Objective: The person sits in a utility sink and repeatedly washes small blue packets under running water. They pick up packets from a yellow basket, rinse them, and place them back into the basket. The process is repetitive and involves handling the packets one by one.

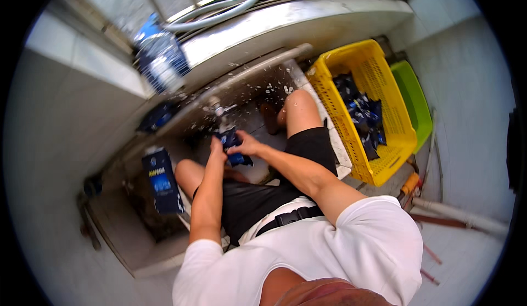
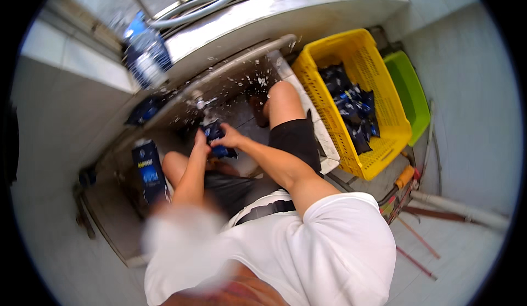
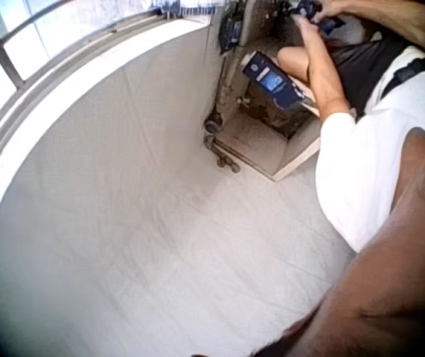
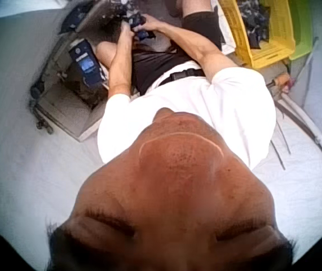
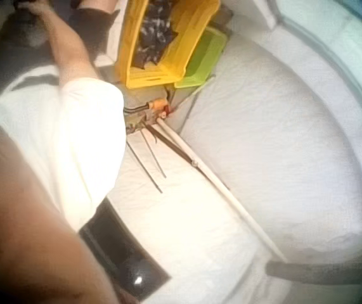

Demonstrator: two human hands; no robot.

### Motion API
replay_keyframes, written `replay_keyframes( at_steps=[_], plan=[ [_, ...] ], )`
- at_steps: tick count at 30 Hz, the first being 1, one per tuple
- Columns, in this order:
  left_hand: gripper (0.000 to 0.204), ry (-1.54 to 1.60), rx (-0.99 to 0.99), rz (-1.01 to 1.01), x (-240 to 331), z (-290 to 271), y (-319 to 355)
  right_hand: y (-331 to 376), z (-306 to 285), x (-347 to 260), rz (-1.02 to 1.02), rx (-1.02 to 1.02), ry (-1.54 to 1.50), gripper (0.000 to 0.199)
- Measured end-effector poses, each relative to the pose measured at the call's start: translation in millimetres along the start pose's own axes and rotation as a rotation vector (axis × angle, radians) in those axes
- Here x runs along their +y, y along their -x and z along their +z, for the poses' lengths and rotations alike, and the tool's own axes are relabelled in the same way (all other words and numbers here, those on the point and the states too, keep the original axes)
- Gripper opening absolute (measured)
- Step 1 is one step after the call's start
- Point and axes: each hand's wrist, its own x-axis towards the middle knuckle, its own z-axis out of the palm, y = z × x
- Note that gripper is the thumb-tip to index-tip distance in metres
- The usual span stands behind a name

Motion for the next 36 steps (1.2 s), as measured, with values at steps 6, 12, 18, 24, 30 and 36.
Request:
replay_keyframes(
  at_steps=[6,12,18,24,30,36],
  plan=[
    [0.053,0.069,-0.139,-0.013,19.7,1.1,15.1,70.1,-77.3,-76.4,0.178,0.085,-0.591,0.056],
    [0.034,0.139,-0.16,0.047,42.8,39.4,7.6,161.0,-254.6,-133.2,-0.292,0.358,-1.226,0.041],
    [0.048,-0.266,0.039,0.281,46.6,31.1,45.9,189.5,-392.2,8.7,0.065,1.069,-1.486,0.045],
    [0.045,-0.368,-0.069,0.41,49.1,11.8,97.1,210.9,-381.2,76.7,0.198,1.433,-1.139,0.03],
    [0.04,-0.311,-0.002,0.403,39.9,23.5,103.3,206.6,-217.6,-186.8,-0.803,0.094,-0.864,0.041],
    [0.033,-0.261,0.037,0.385,37.5,15.9,108.0,235.6,-102.5,-299.9,-1.207,-0.795,-0.624,0.045]
  ],
)
